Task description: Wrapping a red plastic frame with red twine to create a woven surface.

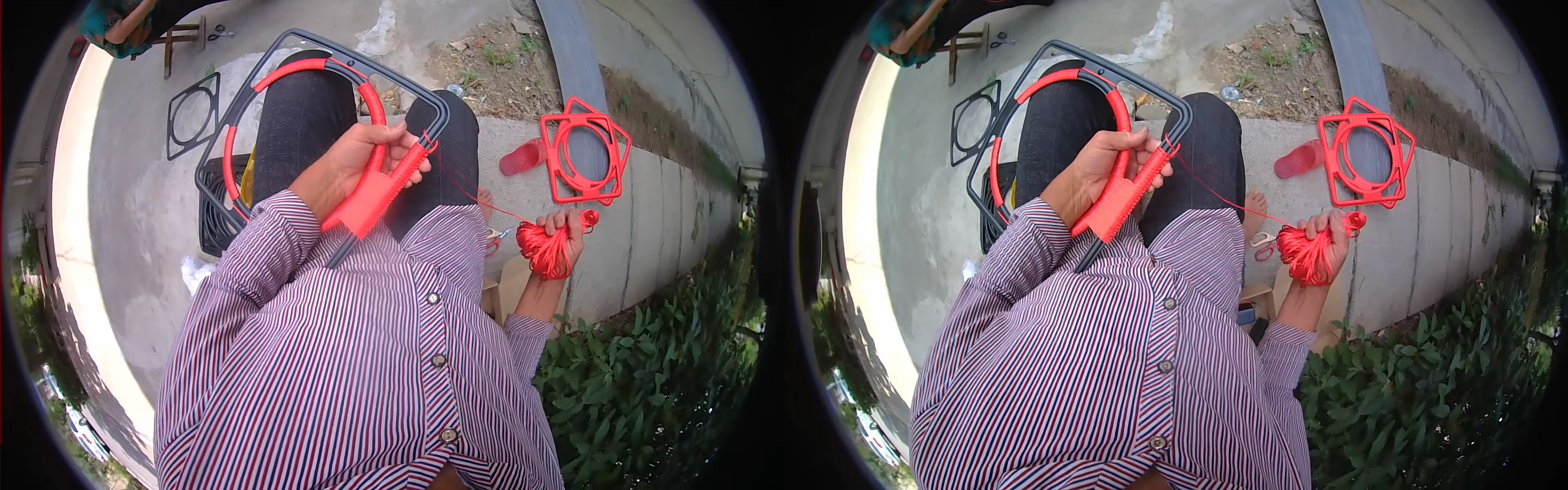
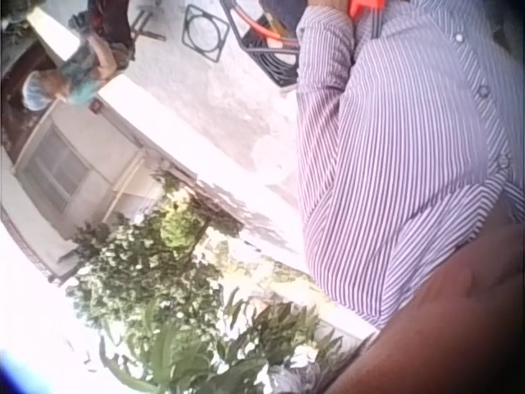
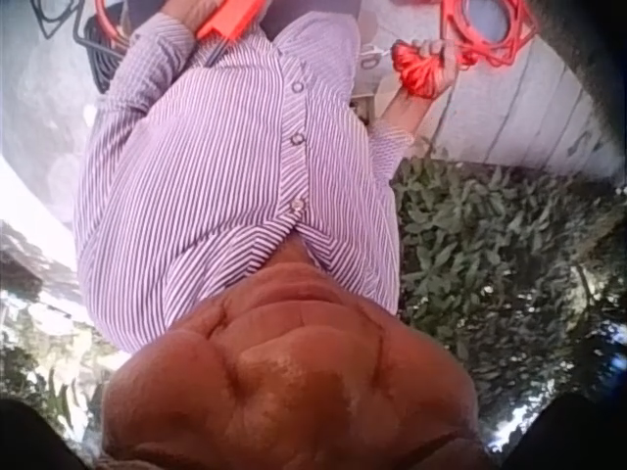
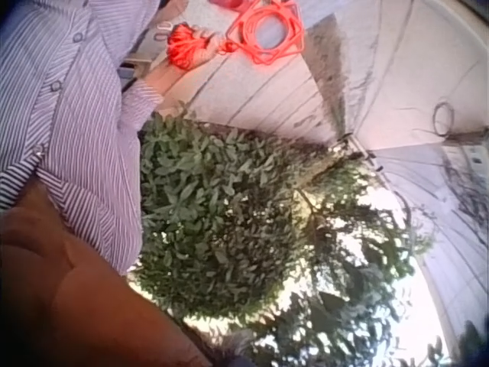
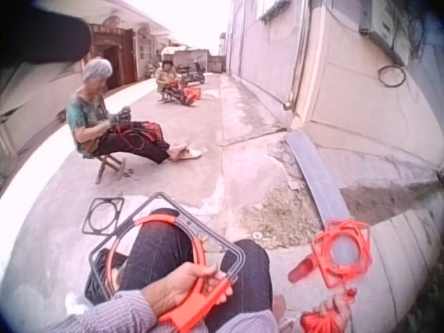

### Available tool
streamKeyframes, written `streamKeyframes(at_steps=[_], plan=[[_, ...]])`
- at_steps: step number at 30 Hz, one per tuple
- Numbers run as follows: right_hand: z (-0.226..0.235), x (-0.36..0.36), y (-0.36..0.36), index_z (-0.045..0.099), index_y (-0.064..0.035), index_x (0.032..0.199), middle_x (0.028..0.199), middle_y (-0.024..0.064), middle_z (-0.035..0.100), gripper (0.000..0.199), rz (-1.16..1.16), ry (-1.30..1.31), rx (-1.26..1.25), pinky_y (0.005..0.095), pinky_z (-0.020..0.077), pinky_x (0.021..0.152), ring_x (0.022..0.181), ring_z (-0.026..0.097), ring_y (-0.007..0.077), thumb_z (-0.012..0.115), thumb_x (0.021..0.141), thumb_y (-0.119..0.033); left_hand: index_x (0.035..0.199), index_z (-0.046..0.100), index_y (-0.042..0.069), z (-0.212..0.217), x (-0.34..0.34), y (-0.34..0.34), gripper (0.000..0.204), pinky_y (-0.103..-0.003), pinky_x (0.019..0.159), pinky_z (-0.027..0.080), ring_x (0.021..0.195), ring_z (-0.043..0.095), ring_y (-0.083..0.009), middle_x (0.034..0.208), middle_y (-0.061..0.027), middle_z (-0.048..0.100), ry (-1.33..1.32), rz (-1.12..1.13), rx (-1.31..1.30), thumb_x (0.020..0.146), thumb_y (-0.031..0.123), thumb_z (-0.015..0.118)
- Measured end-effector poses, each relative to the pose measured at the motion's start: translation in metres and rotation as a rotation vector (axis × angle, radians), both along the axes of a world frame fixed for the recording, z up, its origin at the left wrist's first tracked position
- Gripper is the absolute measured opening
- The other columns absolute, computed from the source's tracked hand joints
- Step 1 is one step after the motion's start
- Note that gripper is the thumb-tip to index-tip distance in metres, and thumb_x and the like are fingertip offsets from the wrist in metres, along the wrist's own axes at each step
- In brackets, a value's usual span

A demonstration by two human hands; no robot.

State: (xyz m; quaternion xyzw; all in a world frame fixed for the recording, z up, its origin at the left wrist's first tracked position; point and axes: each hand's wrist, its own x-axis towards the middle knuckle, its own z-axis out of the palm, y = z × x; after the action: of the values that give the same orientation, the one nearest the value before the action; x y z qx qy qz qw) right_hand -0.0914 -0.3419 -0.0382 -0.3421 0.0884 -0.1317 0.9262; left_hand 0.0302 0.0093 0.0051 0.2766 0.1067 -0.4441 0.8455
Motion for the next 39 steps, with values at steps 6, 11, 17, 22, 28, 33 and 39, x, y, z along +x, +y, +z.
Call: streamKeyframes(at_steps=[6,11,17,22,28,33,39], plan=[[0.039,0.040,0.134,0.061,-0.0001,0.107,0.074,0.0008,0.062,0.032,0.402,0.125,-0.890,0.0240,0.0471,0.064,0.066,0.058,0.0084,0.072,0.081,-0.014,0.101,0.057,-0.008,0.006,-0.005,-0.006,0.033,-0.042,0.067,0.059,0.075,0.068,-0.0370,0.089,-0.0295,0.064,0.056,-0.005,-0.038,0.096,0.023,0.048],[0.039,0.034,0.124,0.060,-0.0026,0.083,0.069,0.0012,0.062,0.020,0.422,0.177,-0.974,0.0259,0.0448,0.060,0.062,0.056,0.0078,0.074,0.078,-0.015,0.105,0.056,-0.004,0.004,-0.003,-0.002,0.029,-0.044,0.067,0.059,0.074,0.067,-0.0384,0.088,-0.0292,0.064,0.047,-0.009,-0.098,0.096,0.022,0.047],[0.043,0.014,0.129,0.054,-0.0040,0.072,0.061,0.0058,0.055,0.017,0.228,-0.146,-1.392,0.0294,0.0419,0.054,0.053,0.054,0.0178,0.071,0.070,-0.007,0.103,0.054,0.000,-0.006,0.000,-0.002,0.030,-0.043,0.065,0.058,0.073,0.067,-0.0367,0.090,-0.0290,0.064,-0.042,-0.049,-0.093,0.098,0.028,0.042],[0.047,0.006,0.123,0.053,-0.0048,0.072,0.061,0.0091,0.057,0.018,0.284,-0.084,-1.349,0.0336,0.0442,0.054,0.053,0.056,0.0225,0.070,0.069,-0.009,0.111,0.053,0.000,0.014,-0.009,-0.001,0.040,-0.043,0.067,0.058,0.074,0.067,-0.0362,0.092,-0.0280,0.064,-0.082,-0.038,0.029,0.098,0.036,0.041],[0.043,-0.018,0.130,0.055,-0.0061,0.077,0.067,0.0120,0.061,0.025,0.027,-0.102,-1.572,0.0397,0.0475,0.057,0.064,0.062,0.0311,0.076,0.066,-0.015,0.118,0.054,-0.002,0.039,-0.023,0.002,0.042,-0.041,0.066,0.057,0.071,0.066,-0.0355,0.092,-0.0287,0.063,-0.105,0.047,-0.066,0.099,0.032,0.041],[0.046,-0.036,0.120,0.056,-0.0055,0.079,0.070,0.0108,0.063,0.022,-0.066,-0.012,-1.499,0.0373,0.0485,0.060,0.066,0.064,0.0286,0.075,0.069,-0.013,0.120,0.053,-0.009,0.052,-0.024,0.005,0.047,-0.040,0.067,0.057,0.071,0.065,-0.0337,0.090,-0.0256,0.063,-0.176,0.068,-0.158,0.100,0.032,0.040],[0.038,-0.037,0.105,0.060,-0.0026,0.089,0.078,0.0003,0.060,0.008,-0.170,0.218,-0.761,0.0224,0.0459,0.064,0.069,0.055,0.0061,0.065,0.082,-0.003,0.118,0.051,-0.010,0.052,-0.012,0.009,0.044,-0.038,0.062,0.059,0.068,0.066,-0.0316,0.088,-0.0252,0.062,-0.136,0.125,-0.180,0.098,0.029,0.045]])
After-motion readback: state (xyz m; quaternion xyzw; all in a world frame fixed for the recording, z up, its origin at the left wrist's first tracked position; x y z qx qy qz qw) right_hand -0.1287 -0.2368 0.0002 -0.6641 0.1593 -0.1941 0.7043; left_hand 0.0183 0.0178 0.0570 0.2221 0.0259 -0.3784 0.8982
